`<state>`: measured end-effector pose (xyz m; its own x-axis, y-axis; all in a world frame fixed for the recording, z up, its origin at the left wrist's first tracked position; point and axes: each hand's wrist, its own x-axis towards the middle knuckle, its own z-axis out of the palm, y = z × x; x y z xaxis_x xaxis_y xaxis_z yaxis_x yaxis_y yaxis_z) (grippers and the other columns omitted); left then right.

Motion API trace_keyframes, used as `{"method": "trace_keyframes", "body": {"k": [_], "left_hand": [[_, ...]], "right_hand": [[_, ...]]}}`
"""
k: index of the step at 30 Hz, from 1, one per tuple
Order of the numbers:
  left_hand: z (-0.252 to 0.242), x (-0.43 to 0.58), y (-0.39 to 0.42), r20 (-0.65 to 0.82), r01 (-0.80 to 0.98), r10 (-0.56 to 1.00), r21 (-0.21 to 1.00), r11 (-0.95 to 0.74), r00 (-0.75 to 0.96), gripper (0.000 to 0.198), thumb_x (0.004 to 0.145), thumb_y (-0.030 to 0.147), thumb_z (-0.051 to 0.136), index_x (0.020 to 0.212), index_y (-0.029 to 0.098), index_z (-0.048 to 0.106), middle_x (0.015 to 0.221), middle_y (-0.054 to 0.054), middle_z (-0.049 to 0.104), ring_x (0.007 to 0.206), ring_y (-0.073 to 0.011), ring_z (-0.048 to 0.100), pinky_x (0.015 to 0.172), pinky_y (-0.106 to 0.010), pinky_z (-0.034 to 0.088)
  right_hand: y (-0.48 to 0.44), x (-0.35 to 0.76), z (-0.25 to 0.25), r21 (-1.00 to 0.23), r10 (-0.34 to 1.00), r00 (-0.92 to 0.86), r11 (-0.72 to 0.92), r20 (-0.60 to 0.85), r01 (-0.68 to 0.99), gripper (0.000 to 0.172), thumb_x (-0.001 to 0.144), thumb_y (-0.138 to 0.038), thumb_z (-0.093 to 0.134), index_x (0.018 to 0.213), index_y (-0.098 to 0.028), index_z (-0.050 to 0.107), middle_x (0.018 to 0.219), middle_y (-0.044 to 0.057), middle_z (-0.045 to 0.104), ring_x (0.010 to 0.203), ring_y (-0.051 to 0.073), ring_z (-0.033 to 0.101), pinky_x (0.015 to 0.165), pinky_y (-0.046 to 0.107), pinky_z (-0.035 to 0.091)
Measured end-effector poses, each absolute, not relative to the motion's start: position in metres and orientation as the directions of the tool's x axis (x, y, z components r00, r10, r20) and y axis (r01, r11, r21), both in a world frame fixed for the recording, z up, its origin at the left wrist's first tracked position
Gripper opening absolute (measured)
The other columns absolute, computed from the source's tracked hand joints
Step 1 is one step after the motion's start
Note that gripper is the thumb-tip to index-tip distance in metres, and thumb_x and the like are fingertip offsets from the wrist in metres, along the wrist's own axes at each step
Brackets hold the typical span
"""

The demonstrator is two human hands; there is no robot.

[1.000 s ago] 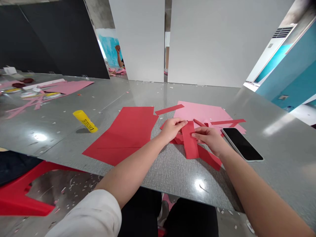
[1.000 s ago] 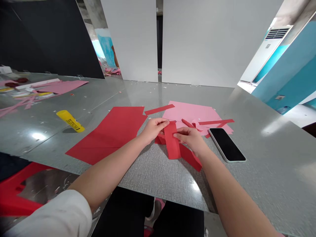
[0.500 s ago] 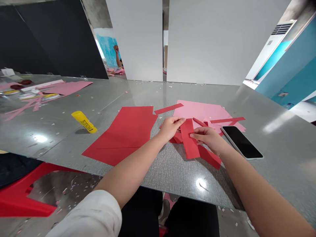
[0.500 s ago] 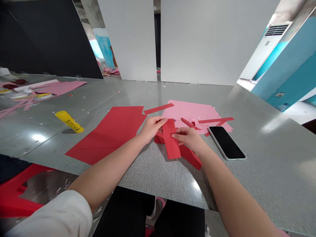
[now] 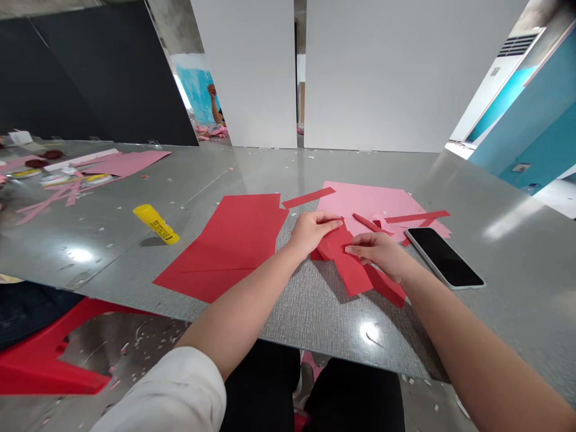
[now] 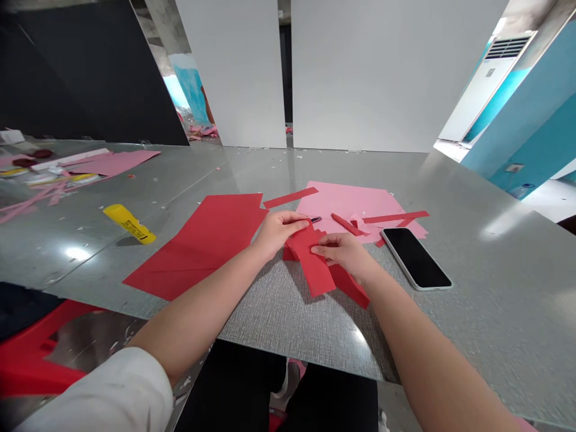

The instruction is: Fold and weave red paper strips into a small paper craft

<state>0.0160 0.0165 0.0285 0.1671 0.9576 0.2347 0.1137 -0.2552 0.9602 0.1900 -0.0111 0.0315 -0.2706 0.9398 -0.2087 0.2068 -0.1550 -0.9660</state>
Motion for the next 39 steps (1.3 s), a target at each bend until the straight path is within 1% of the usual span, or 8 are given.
{"method": "trace_keyframes", "body": {"k": [6, 9, 12, 15, 20, 24, 32, 39], "left_hand": [[0.030, 0.017, 0.016, 0.237, 0.115, 0.962, 0.961, -0.253, 0.135, 0.017, 0.071, 0.028, 0.066, 0.085, 0.018, 0.069, 0.093, -0.007, 0.069, 0.087, -0.0173, 0.062, 0.080, -0.032, 0.047], [0.031, 0.017, 0.014, 0.185, 0.029, 0.976, 0.981, -0.190, 0.118, 0.030, 0.074, 0.037, 0.064, 0.096, 0.018, 0.066, 0.099, -0.009, 0.066, 0.089, -0.0184, 0.062, 0.076, -0.032, 0.050], [0.031, 0.018, 0.013, 0.043, -0.078, 0.956, 0.997, -0.021, 0.290, 0.039, 0.076, 0.042, 0.061, 0.106, 0.018, 0.059, 0.101, -0.011, 0.065, 0.084, -0.0190, 0.064, 0.070, -0.033, 0.052], [0.028, 0.020, 0.012, -0.029, -0.065, 0.894, 0.996, 0.064, 0.447, 0.030, 0.073, 0.032, 0.066, 0.099, 0.017, 0.061, 0.093, -0.009, 0.066, 0.078, -0.0167, 0.064, 0.071, -0.034, 0.053], [0.021, 0.022, 0.015, 0.005, -0.081, 0.923, 0.996, 0.028, 0.384, 0.013, 0.073, 0.023, 0.065, 0.083, 0.015, 0.062, 0.087, -0.007, 0.066, 0.077, -0.0135, 0.063, 0.072, -0.031, 0.052], [0.021, 0.021, 0.016, 0.023, -0.073, 0.918, 0.997, 0.006, 0.397, 0.014, 0.073, 0.023, 0.065, 0.084, 0.015, 0.062, 0.090, -0.007, 0.066, 0.080, -0.0139, 0.063, 0.072, -0.030, 0.052], [0.022, 0.021, 0.015, 0.042, -0.061, 0.938, 0.998, -0.022, 0.345, 0.012, 0.073, 0.022, 0.065, 0.082, 0.015, 0.062, 0.085, -0.005, 0.065, 0.077, -0.0133, 0.063, 0.071, -0.031, 0.052], [0.025, 0.020, 0.013, 0.040, -0.050, 0.922, 0.998, -0.022, 0.384, 0.012, 0.074, 0.025, 0.064, 0.081, 0.015, 0.063, 0.084, -0.005, 0.065, 0.076, -0.0132, 0.063, 0.071, -0.030, 0.052]], "right_hand": [[-0.010, 0.192, 0.028, -0.969, 0.935, -0.306, -0.112, -0.178, 0.222, 0.021, 0.063, -0.038, 0.070, 0.068, -0.018, 0.066, 0.071, 0.002, 0.062, 0.063, 0.012, 0.057, 0.062, 0.029, 0.048], [-0.008, 0.194, 0.025, -0.973, 0.960, -0.249, -0.071, -0.126, 0.220, 0.023, 0.063, -0.040, 0.070, 0.069, -0.018, 0.066, 0.070, 0.004, 0.062, 0.061, 0.013, 0.056, 0.060, 0.031, 0.047], [-0.005, 0.197, 0.023, -0.986, 0.987, -0.156, -0.004, -0.030, 0.165, 0.026, 0.063, -0.042, 0.069, 0.073, -0.018, 0.066, 0.071, 0.004, 0.063, 0.062, 0.015, 0.057, 0.057, 0.031, 0.048], [-0.004, 0.200, 0.022, -0.992, 0.995, -0.090, 0.054, 0.044, 0.114, 0.025, 0.065, -0.042, 0.068, 0.075, -0.020, 0.065, 0.077, 0.004, 0.064, 0.069, 0.017, 0.059, 0.058, 0.030, 0.049], [-0.004, 0.200, 0.025, -0.992, 0.994, -0.081, 0.086, 0.078, 0.098, 0.022, 0.066, -0.042, 0.068, 0.071, -0.021, 0.063, 0.079, 0.002, 0.066, 0.071, 0.016, 0.060, 0.061, 0.029, 0.050], [-0.005, 0.198, 0.027, -0.992, 0.995, -0.078, 0.075, 0.067, 0.103, 0.024, 0.065, -0.043, 0.069, 0.072, -0.020, 0.064, 0.075, 0.002, 0.065, 0.067, 0.015, 0.060, 0.062, 0.029, 0.050], [-0.008, 0.200, 0.035, -1.000, 0.998, -0.065, -0.006, -0.005, -0.012, 0.026, 0.071, -0.046, 0.064, 0.074, -0.021, 0.066, 0.068, 0.001, 0.063, 0.063, 0.012, 0.058, 0.064, 0.028, 0.051], [-0.007, 0.200, 0.032, -0.997, 0.997, -0.080, 0.026, 0.019, 0.080, 0.021, 0.063, -0.040, 0.071, 0.068, -0.020, 0.065, 0.065, 0.000, 0.061, 0.063, 0.013, 0.058, 0.067, 0.032, 0.052]]}}
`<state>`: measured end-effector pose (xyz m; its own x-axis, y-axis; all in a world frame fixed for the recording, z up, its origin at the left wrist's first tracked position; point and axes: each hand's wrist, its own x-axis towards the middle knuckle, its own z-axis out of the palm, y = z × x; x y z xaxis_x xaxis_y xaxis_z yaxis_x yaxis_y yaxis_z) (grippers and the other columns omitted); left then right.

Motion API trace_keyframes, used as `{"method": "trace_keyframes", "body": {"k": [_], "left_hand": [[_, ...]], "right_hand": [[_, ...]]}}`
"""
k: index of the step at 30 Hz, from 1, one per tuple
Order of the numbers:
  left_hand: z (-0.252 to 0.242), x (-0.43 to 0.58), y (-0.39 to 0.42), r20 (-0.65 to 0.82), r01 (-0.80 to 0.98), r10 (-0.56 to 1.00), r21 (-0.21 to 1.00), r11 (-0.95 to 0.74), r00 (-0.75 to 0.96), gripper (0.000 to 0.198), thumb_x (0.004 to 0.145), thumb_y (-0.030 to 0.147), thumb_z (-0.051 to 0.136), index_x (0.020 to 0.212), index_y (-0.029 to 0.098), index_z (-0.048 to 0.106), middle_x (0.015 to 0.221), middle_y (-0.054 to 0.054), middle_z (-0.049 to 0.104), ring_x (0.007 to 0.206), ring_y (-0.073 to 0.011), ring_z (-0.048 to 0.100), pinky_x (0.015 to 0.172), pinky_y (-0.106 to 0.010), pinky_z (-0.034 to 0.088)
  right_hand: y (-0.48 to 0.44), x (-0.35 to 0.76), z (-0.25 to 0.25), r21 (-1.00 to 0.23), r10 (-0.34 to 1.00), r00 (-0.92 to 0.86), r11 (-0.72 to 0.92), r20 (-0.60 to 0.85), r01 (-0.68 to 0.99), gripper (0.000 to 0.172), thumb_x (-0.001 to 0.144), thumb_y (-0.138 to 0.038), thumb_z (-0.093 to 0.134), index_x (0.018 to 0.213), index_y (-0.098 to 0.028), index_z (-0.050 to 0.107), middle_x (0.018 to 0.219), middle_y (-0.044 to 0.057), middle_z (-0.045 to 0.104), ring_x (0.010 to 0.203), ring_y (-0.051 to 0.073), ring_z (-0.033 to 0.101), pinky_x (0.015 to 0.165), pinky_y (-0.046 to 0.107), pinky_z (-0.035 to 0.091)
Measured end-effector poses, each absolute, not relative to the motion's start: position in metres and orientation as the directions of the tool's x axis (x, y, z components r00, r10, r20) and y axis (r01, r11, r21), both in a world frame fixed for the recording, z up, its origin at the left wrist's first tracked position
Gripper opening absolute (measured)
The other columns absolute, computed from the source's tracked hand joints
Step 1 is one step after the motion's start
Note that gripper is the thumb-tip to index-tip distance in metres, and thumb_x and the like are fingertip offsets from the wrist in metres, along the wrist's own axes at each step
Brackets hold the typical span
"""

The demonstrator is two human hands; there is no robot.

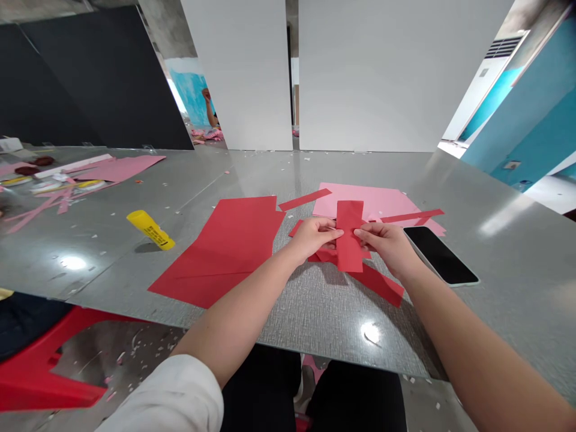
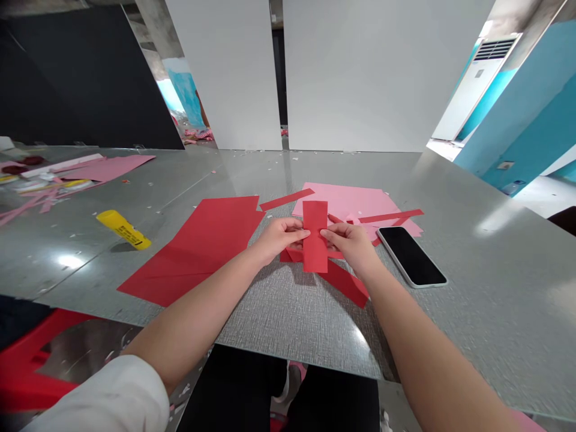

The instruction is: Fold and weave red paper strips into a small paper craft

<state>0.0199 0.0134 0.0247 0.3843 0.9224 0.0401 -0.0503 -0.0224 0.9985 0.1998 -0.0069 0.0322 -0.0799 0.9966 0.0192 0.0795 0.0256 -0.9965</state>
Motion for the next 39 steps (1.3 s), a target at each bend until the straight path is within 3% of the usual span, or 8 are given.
{"method": "trace_keyframes", "body": {"k": [9, 16, 20, 23, 26, 29, 33, 39], "left_hand": [[0.024, 0.021, 0.013, 0.017, -0.033, 0.913, 0.999, -0.003, 0.408, 0.015, 0.075, 0.031, 0.062, 0.079, 0.016, 0.064, 0.084, -0.005, 0.066, 0.077, -0.0143, 0.063, 0.073, -0.031, 0.051], [0.027, 0.019, 0.012, 0.163, 0.019, 0.951, 0.985, -0.174, 0.262, 0.027, 0.072, 0.035, 0.066, 0.094, 0.019, 0.064, 0.099, -0.007, 0.065, 0.086, -0.0156, 0.060, 0.076, -0.029, 0.047], [0.025, 0.019, 0.014, 0.157, 0.065, 0.966, 0.983, -0.173, 0.206, 0.020, 0.071, 0.032, 0.066, 0.084, 0.016, 0.065, 0.086, -0.005, 0.066, 0.079, -0.0144, 0.060, 0.073, -0.029, 0.048], [0.023, 0.019, 0.014, 0.086, 0.025, 0.968, 0.995, -0.095, 0.237, 0.024, 0.069, 0.030, 0.068, 0.089, 0.017, 0.063, 0.083, -0.004, 0.065, 0.076, -0.0145, 0.061, 0.069, -0.030, 0.051], [0.022, 0.020, 0.015, 0.036, -0.030, 0.957, 0.999, -0.029, 0.287, 0.024, 0.070, 0.028, 0.068, 0.090, 0.015, 0.062, 0.084, -0.005, 0.065, 0.076, -0.0144, 0.063, 0.069, -0.031, 0.053], [0.021, 0.019, 0.018, 0.045, -0.085, 0.978, 0.996, -0.028, 0.205, 0.022, 0.071, 0.027, 0.067, 0.088, 0.014, 0.063, 0.085, -0.005, 0.065, 0.075, -0.0136, 0.063, 0.071, -0.031, 0.054], [0.021, 0.018, 0.021, 0.050, -0.142, 0.993, 0.989, -0.034, 0.105, 0.023, 0.070, 0.028, 0.068, 0.087, 0.015, 0.063, 0.089, -0.005, 0.065, 0.080, -0.0150, 0.063, 0.071, -0.031, 0.055], [0.024, 0.018, 0.022, 0.056, -0.166, 0.996, 0.985, -0.045, 0.064, 0.022, 0.070, 0.029, 0.068, 0.086, 0.015, 0.063, 0.089, -0.006, 0.065, 0.084, -0.0166, 0.063, 0.074, -0.033, 0.055]], "right_hand": [[-0.007, 0.201, 0.032, -0.999, 0.993, -0.119, -0.016, -0.021, 0.043, 0.022, 0.066, -0.042, 0.068, 0.066, -0.020, 0.064, 0.062, 0.000, 0.061, 0.060, 0.015, 0.058, 0.067, 0.037, 0.051], [-0.009, 0.202, 0.029, -0.959, 0.940, -0.322, -0.021, -0.115, 0.283, 0.020, 0.071, -0.040, 0.062, 0.071, -0.020, 0.065, 0.069, 0.002, 0.062, 0.063, 0.015, 0.058, 0.064, 0.035, 0.049], [-0.008, 0.203, 0.032, -0.926, 0.981, -0.191, 0.058, -0.016, 0.374, 0.021, 0.072, -0.042, 0.059, 0.068, -0.021, 0.062, 0.068, 0.002, 0.062, 0.073, 0.019, 0.060, 0.065, 0.035, 0.046], [-0.008, 0.204, 0.037, -0.936, 0.989, -0.128, 0.108, 0.069, 0.336, 0.020, 0.071, -0.040, 0.061, 0.066, -0.021, 0.061, 0.082, 0.005, 0.066, 0.099, 0.026, 0.058, 0.076, 0.037, 0.045], [-0.007, 0.206, 0.039, -0.944, 0.992, -0.100, 0.108, 0.080, 0.312, 0.018, 0.067, -0.039, 0.065, 0.067, -0.021, 0.063, 0.093, 0.006, 0.067, 0.110, 0.029, 0.052, 0.082, 0.039, 0.045], [-0.005, 0.211, 0.037, -0.972, 0.997, -0.068, 0.051, 0.036, 0.231, 0.017, 0.062, -0.037, 0.071, 0.069, -0.023, 0.064, 0.102, 0.005, 0.065, 0.105, 0.026, 0.055, 0.081, 0.036, 0.047], [0.002, 0.219, 0.030, -0.999, 0.999, -0.021, -0.033, -0.032, -0.033, 0.029, 0.058, -0.035, 0.076, 0.080, -0.023, 0.061, 0.090, 0.002, 0.065, 0.085, 0.019, 0.062, 0.075, 0.033, 0.052], [0.007, 0.219, 0.024, -0.984, 1.000, -0.011, 0.008, 0.010, -0.181, 0.033, 0.064, -0.049, 0.068, 0.082, -0.024, 0.058, 0.093, 0.002, 0.064, 0.088, 0.018, 0.062, 0.071, 0.031, 0.054]]}}
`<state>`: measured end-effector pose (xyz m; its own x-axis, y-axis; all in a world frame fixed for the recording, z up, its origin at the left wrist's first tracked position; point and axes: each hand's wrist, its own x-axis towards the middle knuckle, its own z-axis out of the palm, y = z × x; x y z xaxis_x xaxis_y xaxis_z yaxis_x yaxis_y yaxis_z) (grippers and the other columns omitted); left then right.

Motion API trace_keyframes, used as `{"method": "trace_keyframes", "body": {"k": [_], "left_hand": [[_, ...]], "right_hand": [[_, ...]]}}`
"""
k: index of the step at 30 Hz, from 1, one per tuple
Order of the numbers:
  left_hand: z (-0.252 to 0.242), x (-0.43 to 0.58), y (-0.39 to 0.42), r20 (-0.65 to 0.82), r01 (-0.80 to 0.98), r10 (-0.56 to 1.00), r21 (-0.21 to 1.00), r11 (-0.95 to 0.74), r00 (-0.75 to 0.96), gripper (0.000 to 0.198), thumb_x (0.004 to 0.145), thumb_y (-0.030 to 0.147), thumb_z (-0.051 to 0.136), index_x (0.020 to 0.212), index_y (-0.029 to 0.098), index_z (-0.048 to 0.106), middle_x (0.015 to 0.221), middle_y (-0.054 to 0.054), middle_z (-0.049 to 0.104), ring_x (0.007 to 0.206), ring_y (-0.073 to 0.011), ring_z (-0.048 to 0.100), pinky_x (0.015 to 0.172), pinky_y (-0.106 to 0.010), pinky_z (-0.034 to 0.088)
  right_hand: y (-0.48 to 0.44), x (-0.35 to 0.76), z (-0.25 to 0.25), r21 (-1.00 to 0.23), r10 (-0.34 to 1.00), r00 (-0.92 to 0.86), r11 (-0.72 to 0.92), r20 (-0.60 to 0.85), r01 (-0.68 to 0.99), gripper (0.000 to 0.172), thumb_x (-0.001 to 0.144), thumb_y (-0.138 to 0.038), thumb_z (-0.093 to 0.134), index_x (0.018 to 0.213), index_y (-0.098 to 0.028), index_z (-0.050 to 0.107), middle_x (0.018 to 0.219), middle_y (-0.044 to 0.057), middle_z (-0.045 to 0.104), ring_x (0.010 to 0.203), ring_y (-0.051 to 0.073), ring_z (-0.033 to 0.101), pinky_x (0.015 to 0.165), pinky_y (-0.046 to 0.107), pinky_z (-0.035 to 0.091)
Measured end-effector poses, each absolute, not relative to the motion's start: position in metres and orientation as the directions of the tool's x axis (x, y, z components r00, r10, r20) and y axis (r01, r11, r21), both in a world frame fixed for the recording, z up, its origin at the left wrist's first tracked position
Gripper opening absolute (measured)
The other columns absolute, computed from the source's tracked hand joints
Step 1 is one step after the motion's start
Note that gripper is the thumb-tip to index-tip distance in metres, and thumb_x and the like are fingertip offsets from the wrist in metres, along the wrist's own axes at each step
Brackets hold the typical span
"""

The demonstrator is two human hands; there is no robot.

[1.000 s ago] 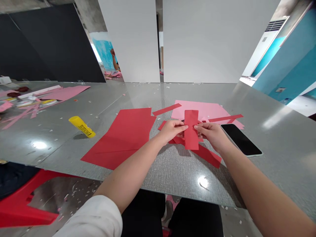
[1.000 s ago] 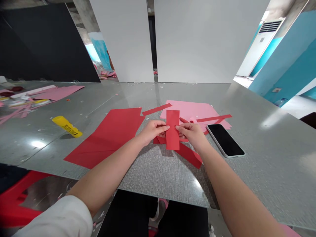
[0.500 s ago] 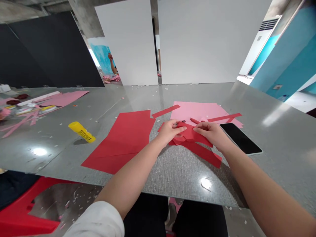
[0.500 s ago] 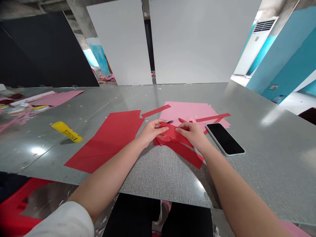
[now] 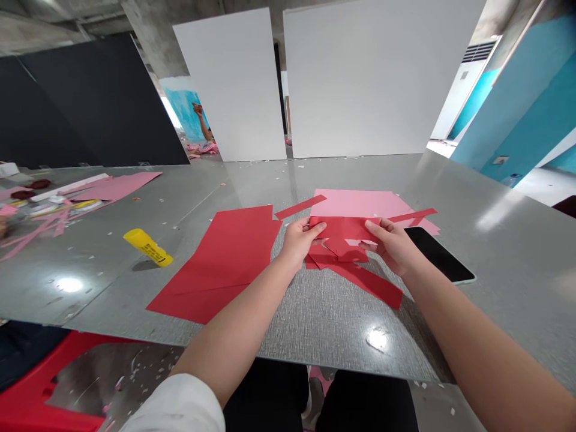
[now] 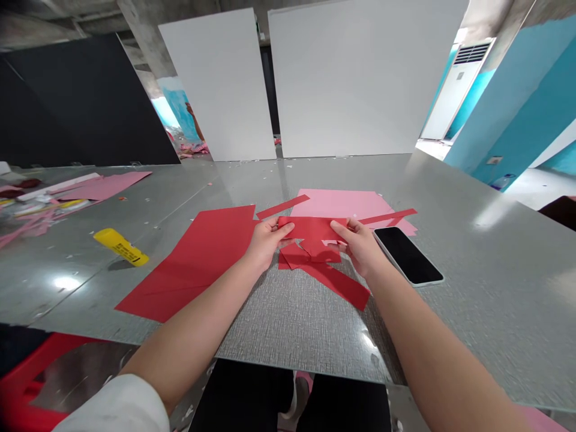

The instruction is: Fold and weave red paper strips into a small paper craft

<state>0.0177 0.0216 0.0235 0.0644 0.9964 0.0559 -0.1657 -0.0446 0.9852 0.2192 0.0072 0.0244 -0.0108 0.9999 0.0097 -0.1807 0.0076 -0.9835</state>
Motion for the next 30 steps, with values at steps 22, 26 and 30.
{"method": "trace_keyframes", "body": {"k": [22, 26, 30], "left_hand": [[0.025, 0.029, 0.009, 0.283, -0.040, 0.952, 0.959, -0.280, 0.116, 0.019, 0.069, 0.013, 0.058, 0.086, 0.016, 0.066, 0.082, -0.004, 0.068, 0.073, -0.0148, 0.062, 0.065, -0.027, 0.048], [0.024, 0.030, 0.008, 0.299, -0.074, 0.943, 0.954, -0.291, 0.148, 0.025, 0.069, 0.012, 0.058, 0.091, 0.017, 0.067, 0.087, -0.005, 0.068, 0.076, -0.0156, 0.063, 0.067, -0.027, 0.048], [0.024, 0.031, 0.008, 0.287, -0.089, 0.944, 0.957, -0.276, 0.162, 0.022, 0.070, 0.018, 0.061, 0.091, 0.017, 0.067, 0.086, -0.006, 0.068, 0.077, -0.0164, 0.062, 0.066, -0.028, 0.048]], "right_hand": [[-0.002, 0.191, 0.019, -0.978, 0.992, -0.009, 0.125, 0.128, -0.164, 0.018, 0.063, -0.033, 0.073, 0.063, -0.020, 0.061, 0.065, -0.004, 0.055, 0.060, 0.007, 0.051, 0.064, 0.024, 0.047], [-0.005, 0.189, 0.021, -0.975, 0.983, 0.014, 0.183, 0.183, -0.128, 0.019, 0.063, -0.032, 0.073, 0.061, -0.019, 0.058, 0.061, -0.004, 0.053, 0.060, 0.008, 0.050, 0.063, 0.024, 0.044], [-0.006, 0.188, 0.022, -0.968, 0.973, 0.026, 0.230, 0.229, -0.100, 0.021, 0.065, -0.031, 0.071, 0.060, -0.019, 0.056, 0.060, -0.004, 0.052, 0.059, 0.008, 0.048, 0.061, 0.024, 0.041]]}}
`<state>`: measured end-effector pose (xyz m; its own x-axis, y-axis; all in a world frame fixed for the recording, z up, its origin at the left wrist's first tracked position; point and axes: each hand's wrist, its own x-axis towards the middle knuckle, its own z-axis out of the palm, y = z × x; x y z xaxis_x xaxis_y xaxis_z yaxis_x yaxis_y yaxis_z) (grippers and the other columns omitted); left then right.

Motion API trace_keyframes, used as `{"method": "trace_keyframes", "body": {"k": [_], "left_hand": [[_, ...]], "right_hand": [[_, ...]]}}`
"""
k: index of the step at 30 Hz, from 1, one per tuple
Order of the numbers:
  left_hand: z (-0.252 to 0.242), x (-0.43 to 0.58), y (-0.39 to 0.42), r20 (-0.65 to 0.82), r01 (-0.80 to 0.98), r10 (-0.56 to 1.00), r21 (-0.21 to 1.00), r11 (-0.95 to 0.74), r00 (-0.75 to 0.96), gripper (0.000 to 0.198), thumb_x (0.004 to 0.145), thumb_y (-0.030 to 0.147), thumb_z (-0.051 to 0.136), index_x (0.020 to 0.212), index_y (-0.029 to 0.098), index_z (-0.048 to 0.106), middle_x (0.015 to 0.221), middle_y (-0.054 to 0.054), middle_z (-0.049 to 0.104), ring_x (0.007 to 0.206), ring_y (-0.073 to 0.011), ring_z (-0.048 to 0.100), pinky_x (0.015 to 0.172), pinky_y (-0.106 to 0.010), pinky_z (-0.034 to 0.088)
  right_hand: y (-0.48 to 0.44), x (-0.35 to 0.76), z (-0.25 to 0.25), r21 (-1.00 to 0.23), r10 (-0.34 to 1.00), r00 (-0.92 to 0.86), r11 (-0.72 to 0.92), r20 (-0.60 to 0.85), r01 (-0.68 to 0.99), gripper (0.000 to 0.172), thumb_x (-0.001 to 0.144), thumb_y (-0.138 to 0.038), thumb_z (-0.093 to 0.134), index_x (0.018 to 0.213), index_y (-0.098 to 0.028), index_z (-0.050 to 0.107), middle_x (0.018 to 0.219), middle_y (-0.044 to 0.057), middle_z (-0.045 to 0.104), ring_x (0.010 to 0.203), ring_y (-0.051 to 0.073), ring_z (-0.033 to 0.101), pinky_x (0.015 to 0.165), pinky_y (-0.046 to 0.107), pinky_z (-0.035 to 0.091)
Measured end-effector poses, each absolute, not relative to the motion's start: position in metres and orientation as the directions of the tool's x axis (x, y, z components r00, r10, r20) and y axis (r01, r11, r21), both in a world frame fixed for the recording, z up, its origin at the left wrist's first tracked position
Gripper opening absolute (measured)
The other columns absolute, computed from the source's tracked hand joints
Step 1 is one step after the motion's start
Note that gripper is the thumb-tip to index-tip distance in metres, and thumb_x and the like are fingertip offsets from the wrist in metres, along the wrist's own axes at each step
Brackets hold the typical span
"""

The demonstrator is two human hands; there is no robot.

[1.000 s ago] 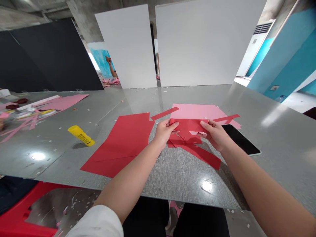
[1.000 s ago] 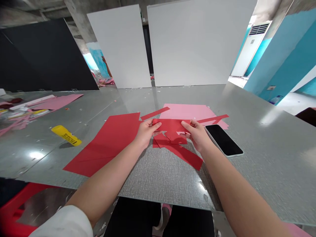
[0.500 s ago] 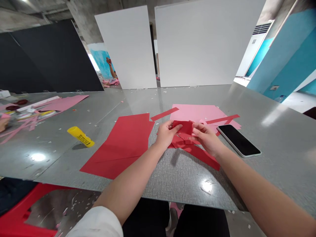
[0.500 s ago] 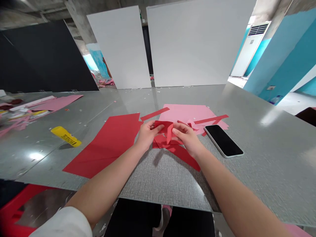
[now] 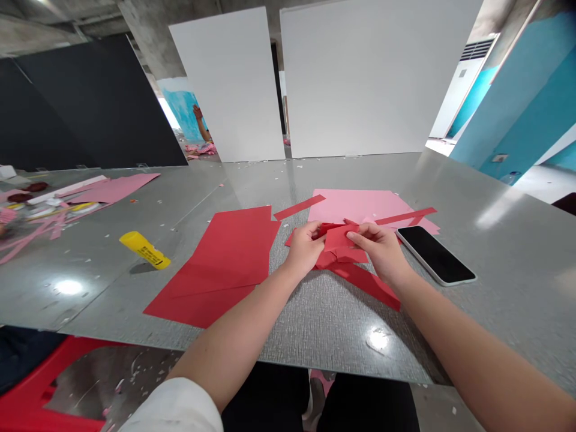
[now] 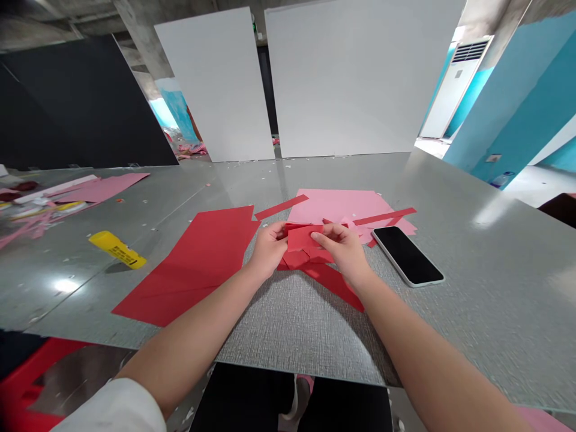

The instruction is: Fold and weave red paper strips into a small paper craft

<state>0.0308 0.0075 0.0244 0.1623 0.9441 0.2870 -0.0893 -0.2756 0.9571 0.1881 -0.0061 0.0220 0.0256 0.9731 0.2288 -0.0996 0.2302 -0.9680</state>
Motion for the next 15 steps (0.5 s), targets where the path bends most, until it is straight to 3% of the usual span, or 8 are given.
{"method": "trace_keyframes", "body": {"k": [5, 9, 15], "left_hand": [[0.0248, 0.0304, 0.0064, 0.269, -0.098, 0.950, 0.962, -0.256, 0.160, 0.019, 0.073, 0.031, 0.063, 0.087, 0.018, 0.067, 0.080, -0.004, 0.066, 0.072, -0.0143, 0.060, 0.062, -0.026, 0.048], [0.0269, 0.0299, 0.0040, 0.244, -0.169, 0.953, 0.962, -0.215, 0.179, 0.032, 0.079, 0.045, 0.053, 0.087, 0.018, 0.066, 0.078, -0.004, 0.062, 0.070, -0.0133, 0.057, 0.060, -0.027, 0.052], [0.0335, 0.0328, 0.0011, 0.203, -0.150, 0.960, 0.973, -0.176, 0.190, 0.022, 0.073, 0.035, 0.063, 0.081, 0.015, 0.065, 0.078, -0.002, 0.058, 0.072, -0.0122, 0.054, 0.067, -0.030, 0.055]], "right_hand": [[-0.0041, 0.1908, 0.0181, -0.964, 0.965, 0.054, 0.260, 0.257, -0.061, 0.022, 0.066, -0.033, 0.070, 0.062, -0.019, 0.054, 0.061, -0.004, 0.048, 0.059, 0.008, 0.046, 0.061, 0.025, 0.040], [-0.0024, 0.1941, 0.0156, -0.968, 0.966, 0.096, 0.246, 0.241, -0.042, 0.022, 0.067, -0.035, 0.070, 0.067, -0.019, 0.055, 0.063, -0.004, 0.049, 0.062, 0.010, 0.048, 0.066, 0.029, 0.045], [-0.0029, 0.1952, 0.0172, -0.972, 0.967, 0.095, 0.237, 0.235, -0.007, 0.023, 0.067, -0.037, 0.070, 0.066, -0.019, 0.055, 0.062, -0.004, 0.049, 0.061, 0.010, 0.049, 0.067, 0.030, 0.049]]}}
